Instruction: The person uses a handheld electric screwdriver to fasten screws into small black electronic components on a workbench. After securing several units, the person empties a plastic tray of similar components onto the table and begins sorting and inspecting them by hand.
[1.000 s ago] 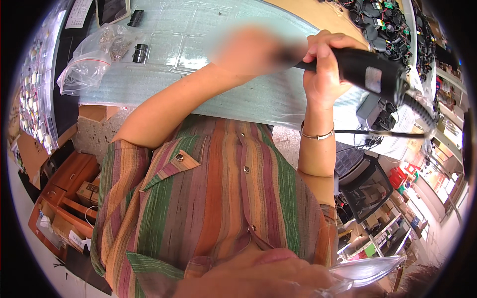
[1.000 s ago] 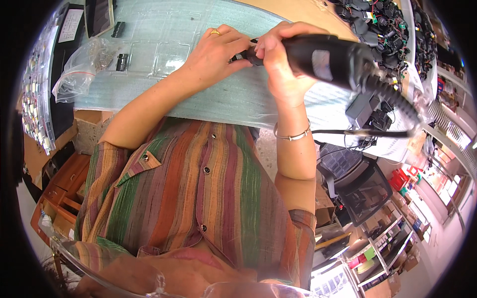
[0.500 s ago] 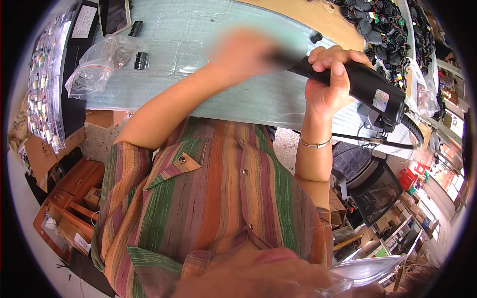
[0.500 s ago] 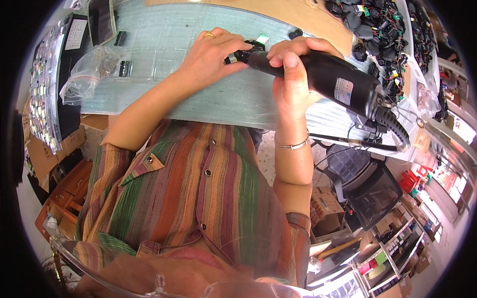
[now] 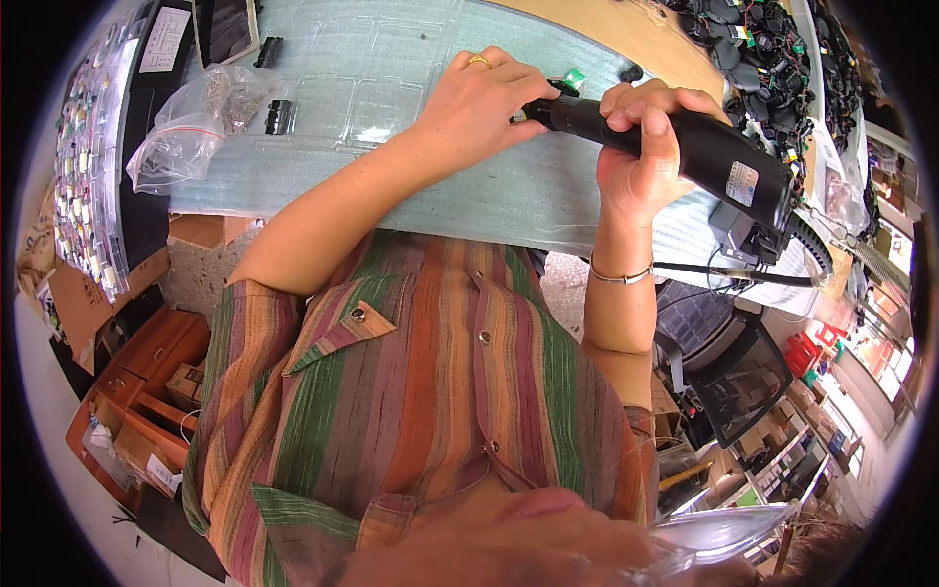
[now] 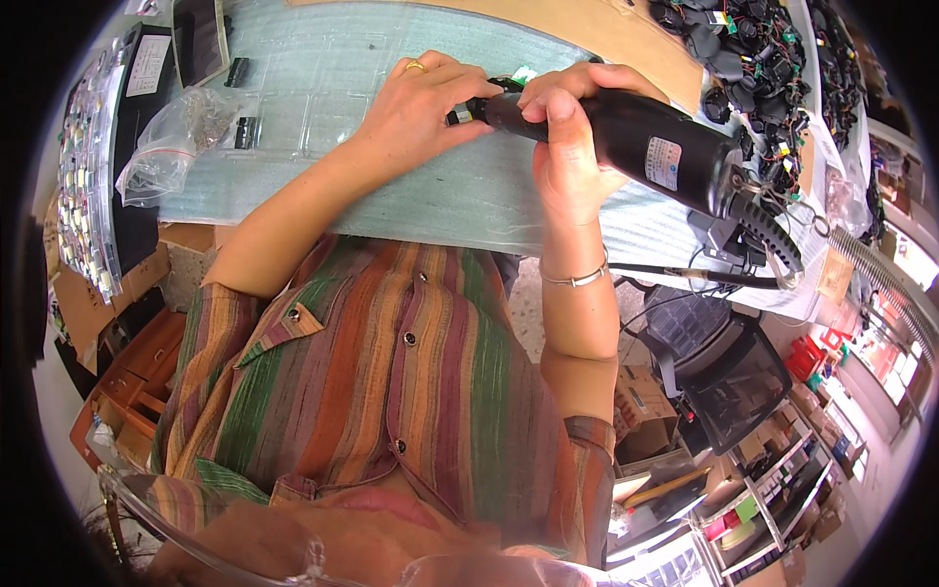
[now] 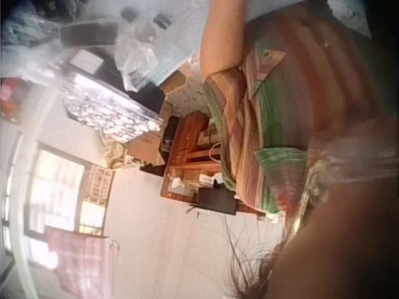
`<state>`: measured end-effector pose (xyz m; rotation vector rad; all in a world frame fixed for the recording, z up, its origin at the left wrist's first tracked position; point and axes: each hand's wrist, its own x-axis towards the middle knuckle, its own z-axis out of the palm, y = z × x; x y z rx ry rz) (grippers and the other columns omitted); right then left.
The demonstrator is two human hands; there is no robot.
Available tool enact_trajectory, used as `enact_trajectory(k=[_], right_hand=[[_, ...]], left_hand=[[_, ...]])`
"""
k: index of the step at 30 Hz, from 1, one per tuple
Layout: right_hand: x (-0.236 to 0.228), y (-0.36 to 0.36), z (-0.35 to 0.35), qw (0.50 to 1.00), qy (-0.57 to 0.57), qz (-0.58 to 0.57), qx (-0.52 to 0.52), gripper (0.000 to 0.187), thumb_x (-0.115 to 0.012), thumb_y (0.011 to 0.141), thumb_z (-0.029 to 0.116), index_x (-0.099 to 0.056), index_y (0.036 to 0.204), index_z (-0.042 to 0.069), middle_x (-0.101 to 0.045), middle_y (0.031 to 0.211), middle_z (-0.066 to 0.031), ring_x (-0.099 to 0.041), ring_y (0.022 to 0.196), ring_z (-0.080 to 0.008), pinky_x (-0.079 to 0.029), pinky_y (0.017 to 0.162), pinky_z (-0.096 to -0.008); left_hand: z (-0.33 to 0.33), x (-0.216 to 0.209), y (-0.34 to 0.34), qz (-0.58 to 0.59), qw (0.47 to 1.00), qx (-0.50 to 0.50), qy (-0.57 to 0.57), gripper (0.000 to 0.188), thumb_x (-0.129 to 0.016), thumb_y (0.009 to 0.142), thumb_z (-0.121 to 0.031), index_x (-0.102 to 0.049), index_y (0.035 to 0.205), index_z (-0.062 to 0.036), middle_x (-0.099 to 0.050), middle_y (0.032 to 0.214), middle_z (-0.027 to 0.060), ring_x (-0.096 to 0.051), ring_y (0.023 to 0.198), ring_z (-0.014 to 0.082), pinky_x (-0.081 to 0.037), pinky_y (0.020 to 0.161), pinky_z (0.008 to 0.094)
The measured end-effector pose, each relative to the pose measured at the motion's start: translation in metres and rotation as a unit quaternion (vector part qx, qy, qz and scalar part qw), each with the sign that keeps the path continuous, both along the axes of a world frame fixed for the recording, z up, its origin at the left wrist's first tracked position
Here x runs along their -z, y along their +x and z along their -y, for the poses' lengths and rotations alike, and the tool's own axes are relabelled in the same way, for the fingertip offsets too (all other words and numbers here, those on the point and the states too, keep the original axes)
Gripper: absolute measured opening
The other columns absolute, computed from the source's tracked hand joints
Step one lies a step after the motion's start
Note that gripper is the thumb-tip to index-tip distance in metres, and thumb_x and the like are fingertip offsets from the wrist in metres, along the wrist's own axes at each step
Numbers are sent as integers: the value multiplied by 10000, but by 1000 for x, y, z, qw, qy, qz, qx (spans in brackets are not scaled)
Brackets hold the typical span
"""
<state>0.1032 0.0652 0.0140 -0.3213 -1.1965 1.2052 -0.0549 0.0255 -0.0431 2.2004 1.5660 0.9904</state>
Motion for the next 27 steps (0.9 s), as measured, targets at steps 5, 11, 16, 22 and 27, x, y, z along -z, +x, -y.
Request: enact_trajectory(k=[5,11,16,22,27], right_hand=[[0,0,-3,1000,9,11,1,354,-661,841,17,-451,1124,45,-558,691,-75,-548,597,-175,-513,601,-368],[0,2,-3,1000,9,21,-9,352,-666,839,22,-444,1110,46,-554,685,-79,-547,592,-177,-511,589,-369],[0,0,-5,1000,2,14,-13,358,-671,835,21,-443,1110,52,-546,673,-80,-544,585,-180,-508,578,-375],[0,1,-6,999,1,23,-27,353,-664,839,15,-441,1110,56,-546,669,-82,-543,581,-182,-508,576,-380],[-2,-1,-8,999,-1,25,-38,351,-657,840,-1,-435,1107,50,-552,676,-90,-546,582,-178,-511,580,-369]], left_hand=[[1,0,1,3,1000,-5,0,354,-780,692,-212,-667,1023,-158,-653,1038,-27,-558,986,219,-407,826,368],[0,3,0,12,1000,-4,11,342,-779,691,-205,-665,1010,-156,-652,1027,-32,-567,972,216,-406,827,359],[0,4,0,13,1000,-9,19,340,-778,690,-195,-664,1007,-154,-653,1018,-37,-568,962,210,-406,827,357],[0,4,1,14,1000,-7,17,339,-774,693,-185,-665,1014,-157,-652,1016,-48,-564,961,206,-403,824,351],[0,5,1,17,1000,-11,21,321,-768,695,-196,-669,997,-153,-653,1000,-40,-564,959,208,-406,817,349]])
